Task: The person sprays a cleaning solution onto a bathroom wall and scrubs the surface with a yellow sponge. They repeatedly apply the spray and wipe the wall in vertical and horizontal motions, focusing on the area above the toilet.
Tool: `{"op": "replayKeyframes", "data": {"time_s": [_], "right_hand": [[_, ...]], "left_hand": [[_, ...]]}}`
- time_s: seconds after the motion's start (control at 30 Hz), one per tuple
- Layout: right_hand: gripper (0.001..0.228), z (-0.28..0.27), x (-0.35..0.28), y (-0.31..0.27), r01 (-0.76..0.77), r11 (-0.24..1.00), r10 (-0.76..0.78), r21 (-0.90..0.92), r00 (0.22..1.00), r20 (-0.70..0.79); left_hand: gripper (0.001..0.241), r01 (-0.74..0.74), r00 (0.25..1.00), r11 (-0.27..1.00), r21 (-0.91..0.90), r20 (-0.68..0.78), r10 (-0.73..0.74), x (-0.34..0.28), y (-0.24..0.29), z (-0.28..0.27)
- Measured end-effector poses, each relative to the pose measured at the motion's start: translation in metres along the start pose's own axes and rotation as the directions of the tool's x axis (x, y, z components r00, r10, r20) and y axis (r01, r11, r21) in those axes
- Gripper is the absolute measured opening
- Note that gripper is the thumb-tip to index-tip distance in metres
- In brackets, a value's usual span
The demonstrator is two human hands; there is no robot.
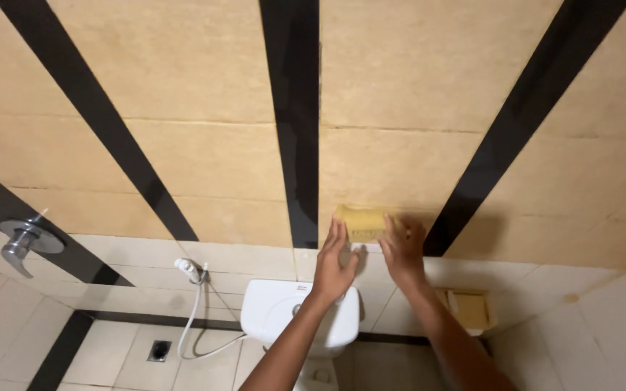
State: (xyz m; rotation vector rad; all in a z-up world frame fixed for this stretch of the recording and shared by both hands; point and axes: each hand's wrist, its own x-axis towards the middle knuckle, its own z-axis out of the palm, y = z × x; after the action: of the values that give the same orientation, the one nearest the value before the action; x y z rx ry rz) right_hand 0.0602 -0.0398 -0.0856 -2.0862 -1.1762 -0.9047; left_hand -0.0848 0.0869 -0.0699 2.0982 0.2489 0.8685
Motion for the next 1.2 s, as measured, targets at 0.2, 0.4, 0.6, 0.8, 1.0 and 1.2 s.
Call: {"op": "replayKeyframes", "data": {"time_s": [0.2,0.4,0.6,0.8,1.0,1.2], "right_hand": [[0.061,-0.045,0.089,-0.046,0.055,0.986,-0.035,0.156,0.991,-0.126],[0.064,-0.094,0.189,-0.116,0.06,0.955,0.006,0.292,0.976,-0.218],[0.064,-0.076,0.194,-0.134,0.095,0.962,-0.01,0.256,0.949,-0.315],[0.061,-0.004,0.099,-0.12,0.102,0.98,-0.091,0.169,0.993,-0.071],[0.06,0.069,0.014,-0.095,0.235,0.965,-0.24,0.118,0.97,0.032],[0.06,0.07,0.008,-0.096,0.237,0.963,-0.246,0.131,0.968,0.055]], "left_hand": [[0.092,-0.006,0.999,0.995,-0.103,0.042,0.01,0.043,0.053,-0.067],[0.093,-0.293,0.94,0.951,0.095,-0.151,0.305,0.112,0.094,-0.146],[0.087,-0.41,0.894,0.901,0.139,-0.134,0.427,0.111,0.091,-0.181],[0.079,-0.143,0.983,0.943,0.302,-0.067,0.171,0.042,-0.005,-0.14],[0.075,0.078,0.996,0.963,0.256,0.011,-0.084,-0.024,-0.097,-0.1],[0.076,0.125,0.986,0.97,0.21,0.08,-0.144,-0.031,-0.112,-0.099]]}}
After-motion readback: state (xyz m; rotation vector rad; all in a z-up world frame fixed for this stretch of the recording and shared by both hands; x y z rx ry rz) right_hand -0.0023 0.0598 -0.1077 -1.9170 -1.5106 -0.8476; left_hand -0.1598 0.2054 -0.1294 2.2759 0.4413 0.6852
